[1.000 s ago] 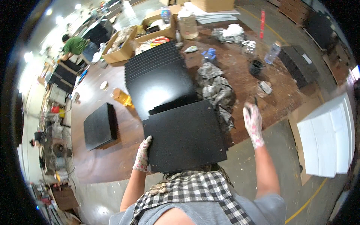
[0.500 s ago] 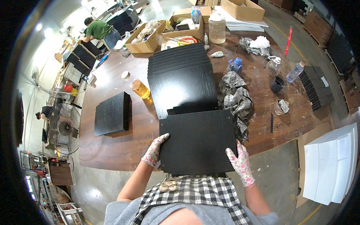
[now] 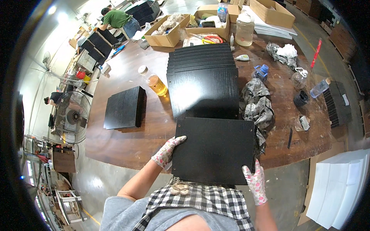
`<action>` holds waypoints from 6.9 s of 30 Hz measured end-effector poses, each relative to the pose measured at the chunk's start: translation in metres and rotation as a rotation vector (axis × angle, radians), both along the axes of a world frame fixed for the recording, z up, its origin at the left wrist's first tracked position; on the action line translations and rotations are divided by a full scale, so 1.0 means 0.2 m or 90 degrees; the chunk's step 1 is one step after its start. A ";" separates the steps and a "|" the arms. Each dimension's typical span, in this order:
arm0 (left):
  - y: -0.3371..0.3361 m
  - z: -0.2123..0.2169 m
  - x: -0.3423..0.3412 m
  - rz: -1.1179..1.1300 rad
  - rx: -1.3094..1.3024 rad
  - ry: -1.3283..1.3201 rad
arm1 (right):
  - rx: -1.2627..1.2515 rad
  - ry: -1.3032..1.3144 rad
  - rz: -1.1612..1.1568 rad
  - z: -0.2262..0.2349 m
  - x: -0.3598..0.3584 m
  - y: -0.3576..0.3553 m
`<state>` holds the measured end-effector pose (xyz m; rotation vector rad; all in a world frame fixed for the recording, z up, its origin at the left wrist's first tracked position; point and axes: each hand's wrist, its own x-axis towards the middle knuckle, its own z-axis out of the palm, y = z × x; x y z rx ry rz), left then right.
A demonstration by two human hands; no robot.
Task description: The recorder stacks and wipes down black furniture panels at a workshop table.
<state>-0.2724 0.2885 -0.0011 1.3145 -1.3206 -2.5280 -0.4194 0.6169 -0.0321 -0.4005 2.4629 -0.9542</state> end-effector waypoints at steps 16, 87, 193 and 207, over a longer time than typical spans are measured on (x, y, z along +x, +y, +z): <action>-0.09 0.00 -0.05 -0.079 -0.014 -0.053 | 0.025 -0.362 -0.191 -0.06 0.25 0.03; -0.48 0.20 0.02 -0.214 -0.556 0.309 | -0.124 0.012 0.263 0.09 -0.38 -0.29; -0.32 -0.35 0.05 0.117 -0.470 0.159 | -0.073 0.666 0.332 -0.09 -0.09 -0.80; -0.01 -0.13 0.53 -0.421 -0.932 -0.283 | -0.088 0.666 0.316 -0.10 -0.08 -0.78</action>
